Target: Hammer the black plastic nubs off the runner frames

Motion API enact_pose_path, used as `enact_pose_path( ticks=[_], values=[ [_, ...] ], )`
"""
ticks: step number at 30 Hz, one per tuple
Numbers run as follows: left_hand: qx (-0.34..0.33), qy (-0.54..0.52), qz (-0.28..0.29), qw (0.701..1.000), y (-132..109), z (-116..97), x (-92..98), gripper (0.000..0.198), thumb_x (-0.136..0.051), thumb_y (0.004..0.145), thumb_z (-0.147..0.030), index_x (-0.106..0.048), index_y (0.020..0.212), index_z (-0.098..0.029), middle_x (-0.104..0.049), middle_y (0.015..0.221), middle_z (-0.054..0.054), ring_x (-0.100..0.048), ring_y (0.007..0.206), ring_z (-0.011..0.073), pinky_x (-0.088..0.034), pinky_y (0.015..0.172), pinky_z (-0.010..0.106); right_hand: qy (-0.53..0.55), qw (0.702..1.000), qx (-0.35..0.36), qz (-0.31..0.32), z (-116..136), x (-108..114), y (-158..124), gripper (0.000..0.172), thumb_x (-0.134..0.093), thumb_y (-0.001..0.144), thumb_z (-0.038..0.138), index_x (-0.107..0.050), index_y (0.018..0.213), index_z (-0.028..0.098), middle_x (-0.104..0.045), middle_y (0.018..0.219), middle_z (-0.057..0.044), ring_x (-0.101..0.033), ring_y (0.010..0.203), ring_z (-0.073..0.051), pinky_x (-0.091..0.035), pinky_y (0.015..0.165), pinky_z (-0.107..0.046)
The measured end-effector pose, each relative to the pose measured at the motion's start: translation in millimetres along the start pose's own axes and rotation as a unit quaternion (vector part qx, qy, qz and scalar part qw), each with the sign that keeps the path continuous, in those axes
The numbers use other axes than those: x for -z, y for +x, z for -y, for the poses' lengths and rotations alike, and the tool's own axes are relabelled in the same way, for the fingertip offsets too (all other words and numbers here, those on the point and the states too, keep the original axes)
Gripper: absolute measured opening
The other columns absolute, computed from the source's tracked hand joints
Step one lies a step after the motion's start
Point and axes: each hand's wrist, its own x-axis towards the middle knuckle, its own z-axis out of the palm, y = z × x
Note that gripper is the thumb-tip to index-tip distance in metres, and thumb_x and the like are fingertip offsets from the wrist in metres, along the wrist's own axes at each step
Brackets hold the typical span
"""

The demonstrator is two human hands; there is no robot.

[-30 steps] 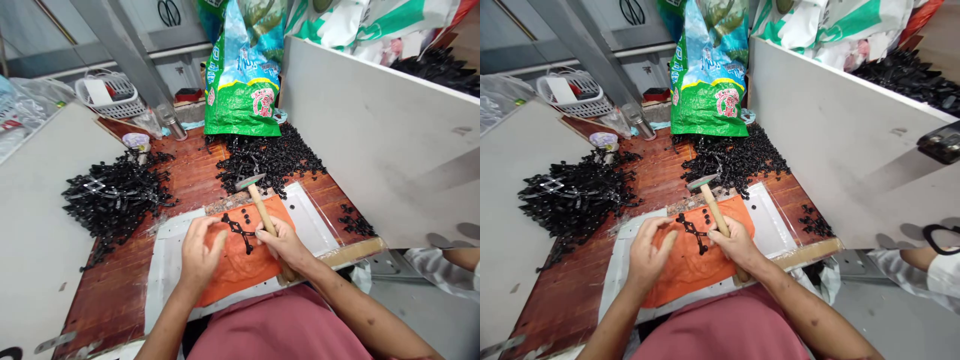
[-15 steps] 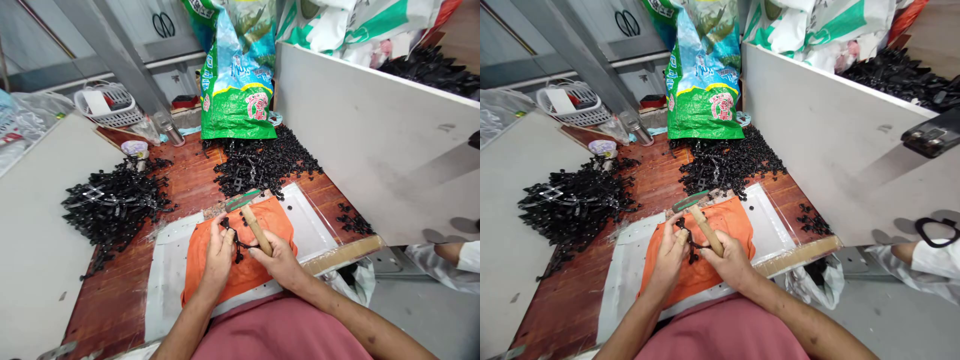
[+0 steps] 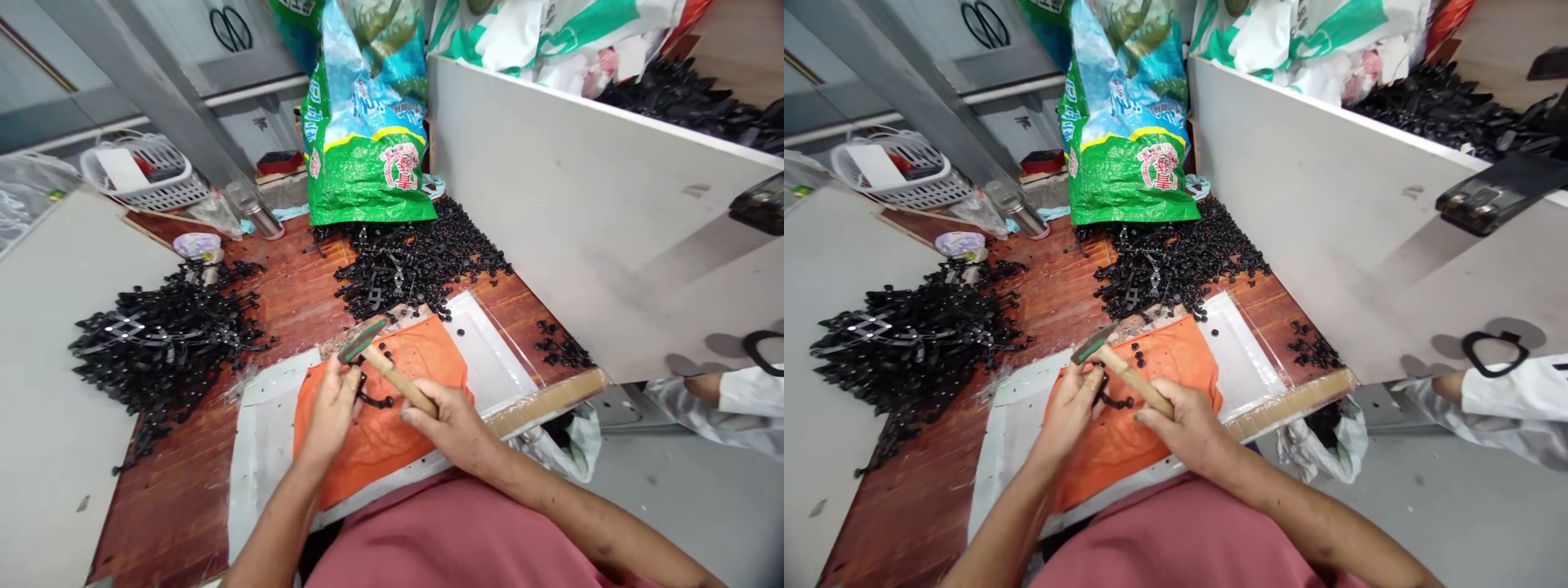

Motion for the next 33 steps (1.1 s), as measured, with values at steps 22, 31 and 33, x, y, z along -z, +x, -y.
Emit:
enact_pose_path(
  ticks=[22,31,33],
  values=[
    [0.010,0.036,0.083,0.996,39,-9,1.7,0.027,-0.046,0.093,-0.047,-0.052,0.099,-0.022,-0.044,0.043,-0.011,-0.039,0.041,0.0107,-0.031,0.048,0.021,-0.247,0.964,-0.091,-0.026,-33,48,-31,0.041,-0.044,0.102,0.037,-0.054,0.141,0.030,-0.075,0.103,-0.005,-0.071,0.092,-0.026,-0.048,0.079,-0.034],
    [0.021,0.068,0.079,0.994,46,-7,-3.2,0.023,-0.046,0.091,-0.042,-0.054,0.097,-0.021,-0.044,0.041,-0.011,-0.042,0.039,0.0116,-0.032,0.046,0.021,-0.251,0.964,-0.088,-0.017,-30,49,-30,0.041,-0.044,0.103,0.036,-0.054,0.141,0.029,-0.075,0.109,-0.005,-0.072,0.098,-0.026,-0.049,0.081,-0.034],
    [0.020,0.061,0.080,0.995,46,-7,-2.9,0.023,-0.047,0.090,-0.042,-0.054,0.096,-0.021,-0.044,0.042,-0.011,-0.042,0.039,0.0113,-0.031,0.046,0.021,-0.252,0.965,-0.079,-0.002,-28,51,-29,0.041,-0.043,0.104,0.037,-0.053,0.143,0.031,-0.075,0.112,-0.004,-0.071,0.101,-0.026,-0.050,0.083,-0.033]
  ],
)
